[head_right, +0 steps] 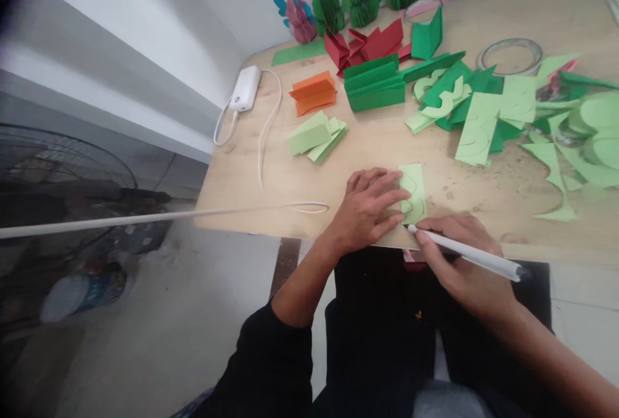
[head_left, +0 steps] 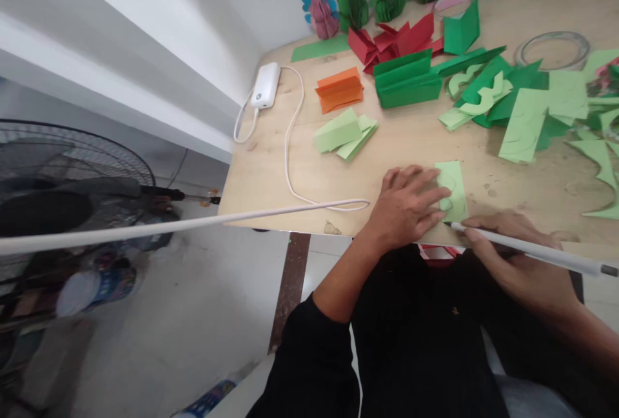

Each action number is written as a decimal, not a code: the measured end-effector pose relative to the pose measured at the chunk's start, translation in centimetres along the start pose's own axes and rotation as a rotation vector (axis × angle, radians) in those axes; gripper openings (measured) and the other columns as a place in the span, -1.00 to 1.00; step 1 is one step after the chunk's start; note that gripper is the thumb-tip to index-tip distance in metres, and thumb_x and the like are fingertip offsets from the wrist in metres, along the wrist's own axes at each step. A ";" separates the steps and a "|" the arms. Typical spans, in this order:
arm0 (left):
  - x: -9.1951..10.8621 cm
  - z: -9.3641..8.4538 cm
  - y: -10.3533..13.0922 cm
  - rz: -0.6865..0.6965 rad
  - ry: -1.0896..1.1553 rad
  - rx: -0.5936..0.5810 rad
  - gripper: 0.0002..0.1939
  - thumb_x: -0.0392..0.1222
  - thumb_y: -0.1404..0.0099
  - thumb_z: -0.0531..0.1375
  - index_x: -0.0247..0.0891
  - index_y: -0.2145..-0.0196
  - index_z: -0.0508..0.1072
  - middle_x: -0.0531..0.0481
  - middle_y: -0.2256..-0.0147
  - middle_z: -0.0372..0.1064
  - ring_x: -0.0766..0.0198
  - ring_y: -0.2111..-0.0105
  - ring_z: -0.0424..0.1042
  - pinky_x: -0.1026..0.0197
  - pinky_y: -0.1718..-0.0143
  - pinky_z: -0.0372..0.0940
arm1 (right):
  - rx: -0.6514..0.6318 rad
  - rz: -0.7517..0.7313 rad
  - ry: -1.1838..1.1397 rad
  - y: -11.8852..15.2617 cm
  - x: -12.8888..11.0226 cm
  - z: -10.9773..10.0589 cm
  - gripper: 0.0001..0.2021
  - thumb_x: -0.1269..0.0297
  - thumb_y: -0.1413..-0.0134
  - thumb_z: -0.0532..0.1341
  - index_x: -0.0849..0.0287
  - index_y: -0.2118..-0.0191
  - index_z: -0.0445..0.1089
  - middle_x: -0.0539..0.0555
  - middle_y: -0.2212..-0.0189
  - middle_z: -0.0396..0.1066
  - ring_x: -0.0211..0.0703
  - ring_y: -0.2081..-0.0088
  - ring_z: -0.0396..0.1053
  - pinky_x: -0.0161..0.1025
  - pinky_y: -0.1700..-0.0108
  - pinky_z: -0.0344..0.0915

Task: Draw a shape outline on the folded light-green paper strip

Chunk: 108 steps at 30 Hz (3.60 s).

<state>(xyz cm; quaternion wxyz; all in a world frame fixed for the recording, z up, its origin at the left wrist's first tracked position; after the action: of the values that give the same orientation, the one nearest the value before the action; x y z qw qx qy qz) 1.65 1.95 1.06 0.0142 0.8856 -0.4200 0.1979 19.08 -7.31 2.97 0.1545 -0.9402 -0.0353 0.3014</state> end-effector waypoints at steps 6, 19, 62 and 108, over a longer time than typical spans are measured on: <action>-0.1 0.2 0.1 -0.001 0.006 0.003 -0.63 0.02 -0.51 0.15 -0.06 -0.18 0.51 -0.05 -0.35 0.30 -0.03 -0.37 0.14 -0.16 -0.38 -0.03 | 0.008 -0.026 0.005 0.0 0.0 -0.1 -0.75 0.04 -0.33 0.16 -0.02 0.26 0.52 -0.01 0.38 0.61 -0.10 0.32 0.55 -0.13 0.35 0.27; -0.1 0.0 0.1 0.002 0.007 0.000 -0.62 0.02 -0.51 0.15 -0.08 -0.19 0.51 -0.07 -0.34 0.31 -0.03 -0.37 0.15 -0.16 -0.38 -0.02 | 0.030 -0.002 -0.012 -0.3 0.1 -0.3 -0.73 0.03 -0.30 0.18 0.03 0.29 0.53 0.01 0.40 0.61 -0.15 0.36 0.53 -0.17 0.31 0.35; 0.1 -0.2 0.0 -0.025 0.026 -0.020 -0.64 -0.01 -0.50 0.15 -0.06 -0.17 0.52 -0.06 -0.35 0.31 -0.01 -0.38 0.15 -0.14 -0.39 -0.04 | 0.023 0.106 -0.065 -0.2 1.2 -0.9 -0.75 0.03 -0.23 0.21 0.03 0.29 0.54 0.04 0.36 0.62 -0.08 0.30 0.56 -0.13 0.23 0.42; 0.0 0.2 0.2 -0.012 0.014 0.006 -0.58 0.10 -0.48 0.19 -0.08 -0.18 0.51 -0.08 -0.34 0.32 -0.05 -0.37 0.15 -0.18 -0.39 -0.04 | 0.055 0.061 0.010 -0.2 0.7 -0.6 -0.74 0.01 -0.24 0.20 0.02 0.33 0.53 0.03 0.40 0.62 -0.09 0.34 0.54 -0.13 0.27 0.36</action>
<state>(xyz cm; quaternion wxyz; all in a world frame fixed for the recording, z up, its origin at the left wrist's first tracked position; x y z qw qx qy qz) 1.59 1.79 0.88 0.0155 0.8867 -0.4141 0.2052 19.95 -7.15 3.10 0.1712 -0.9378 0.0023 0.3021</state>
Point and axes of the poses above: each hand's wrist, its own y-axis away from the middle knuckle, its own z-axis out of the palm, x = y × z, the point moved 3 cm from there along -y, towards the middle knuckle
